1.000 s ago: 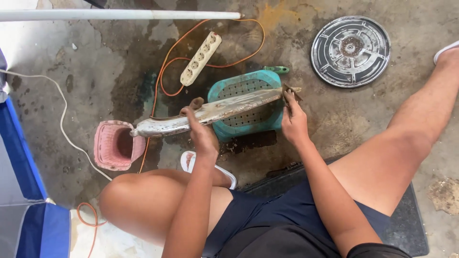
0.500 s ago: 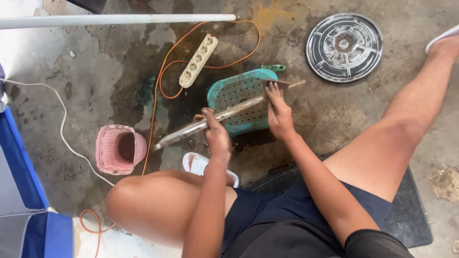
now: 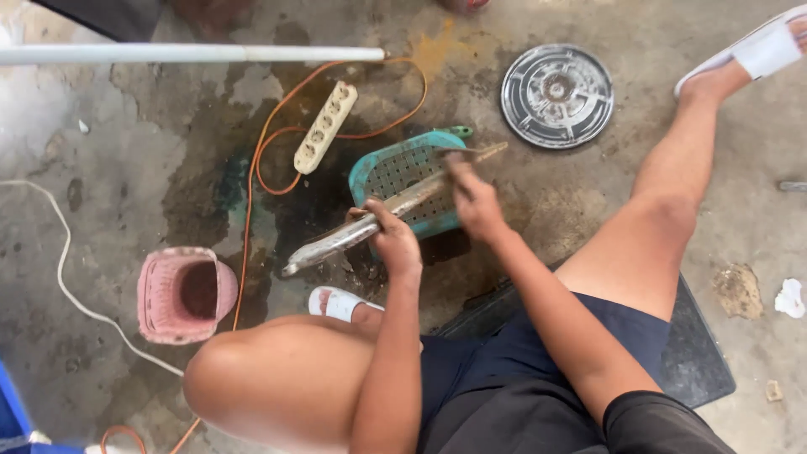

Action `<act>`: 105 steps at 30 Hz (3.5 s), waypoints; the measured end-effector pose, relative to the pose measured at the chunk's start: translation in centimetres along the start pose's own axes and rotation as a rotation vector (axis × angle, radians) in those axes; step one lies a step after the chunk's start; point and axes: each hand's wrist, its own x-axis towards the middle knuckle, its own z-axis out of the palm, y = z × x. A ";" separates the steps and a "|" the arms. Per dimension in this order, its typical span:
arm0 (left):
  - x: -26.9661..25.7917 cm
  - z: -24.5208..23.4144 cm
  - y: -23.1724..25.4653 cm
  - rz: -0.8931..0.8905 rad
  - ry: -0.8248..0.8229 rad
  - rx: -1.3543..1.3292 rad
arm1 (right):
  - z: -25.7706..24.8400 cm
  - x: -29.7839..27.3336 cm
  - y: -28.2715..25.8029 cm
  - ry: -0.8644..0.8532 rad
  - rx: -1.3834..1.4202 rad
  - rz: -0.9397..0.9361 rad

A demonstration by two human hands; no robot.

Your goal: Cleaning and scrubbing a metal motorcycle exhaust cover using an abrasive tool.

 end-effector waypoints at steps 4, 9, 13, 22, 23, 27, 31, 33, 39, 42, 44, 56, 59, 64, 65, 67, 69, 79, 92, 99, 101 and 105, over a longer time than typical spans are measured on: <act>0.8 1.4 -2.4 0.456 -0.183 -0.099 | 0.2 -0.4 -4.9 0.024 -0.024 0.038; 2.5 1.1 -1.6 0.659 -0.222 -0.031 | 0.5 -1.1 -4.3 0.077 -0.023 0.026; 2.0 1.6 -1.5 0.603 -0.241 -0.054 | 0.7 -0.3 -5.5 0.042 -0.047 0.037; 0.1 1.8 -1.7 0.706 -0.375 -0.212 | 0.2 -1.9 -5.9 0.088 -0.120 0.053; 0.0 1.8 -1.7 0.735 -0.383 -0.227 | 0.5 -1.7 -8.1 0.092 -0.113 0.030; 1.4 1.3 -2.0 0.814 -0.404 -0.209 | -1.0 -0.4 -10.0 0.002 -0.119 -0.122; 1.1 -0.2 0.7 0.890 -0.465 -0.108 | -1.5 0.6 -5.6 0.004 -0.145 -0.146; 0.7 -1.2 3.0 0.993 -0.421 0.048 | -0.9 1.7 -8.1 0.069 -0.087 -0.071; 6.4 -2.3 -1.8 0.705 -0.102 -0.305 | 2.5 3.9 -11.4 -0.184 -0.074 -0.142; 7.4 -3.3 -2.6 0.629 0.066 -0.309 | 2.8 4.2 -12.2 -0.404 -0.080 -0.213; 7.1 -2.8 -2.1 0.586 0.055 -0.367 | 1.7 5.6 -8.0 -0.424 -0.176 -0.235; 9.2 -0.7 -2.6 0.342 0.001 -0.658 | 8.2 6.4 -10.1 -0.381 -0.339 -0.166; 8.0 -1.0 -1.6 0.371 -0.034 -0.593 | 6.2 7.1 -9.0 -0.408 -0.385 -0.265; 7.5 -0.4 -1.4 0.490 -0.128 -0.418 | 3.6 6.9 -7.0 -0.418 -0.393 -0.066; 7.5 -0.3 -1.5 0.524 -0.130 -0.377 | 4.5 6.3 -8.7 -0.412 -0.385 -0.173; 7.1 -0.3 -1.1 0.558 -0.128 -0.325 | 4.5 6.0 -9.0 -0.406 -0.367 -0.274; 6.5 -0.2 0.1 0.522 -0.192 -0.268 | 2.8 7.0 -5.8 -0.351 -0.330 -0.157; 4.4 -0.2 0.3 0.481 -0.141 -0.273 | 3.4 5.7 -2.8 -0.341 -0.297 -0.174; 2.2 -5.6 2.2 0.638 -0.021 -0.257 | 5.9 4.4 -6.2 -0.224 -0.060 -0.197; 1.5 -7.5 3.4 0.708 -0.080 -0.201 | 6.4 2.9 -12.6 -0.246 -0.039 -0.092; 2.2 -9.0 3.2 0.710 -0.074 -0.190 | 7.4 2.5 -11.3 -0.282 -0.027 -0.136; -0.6 -10.0 5.3 0.681 -0.010 -0.193 | 7.4 2.5 -6.9 -0.339 -0.164 -0.033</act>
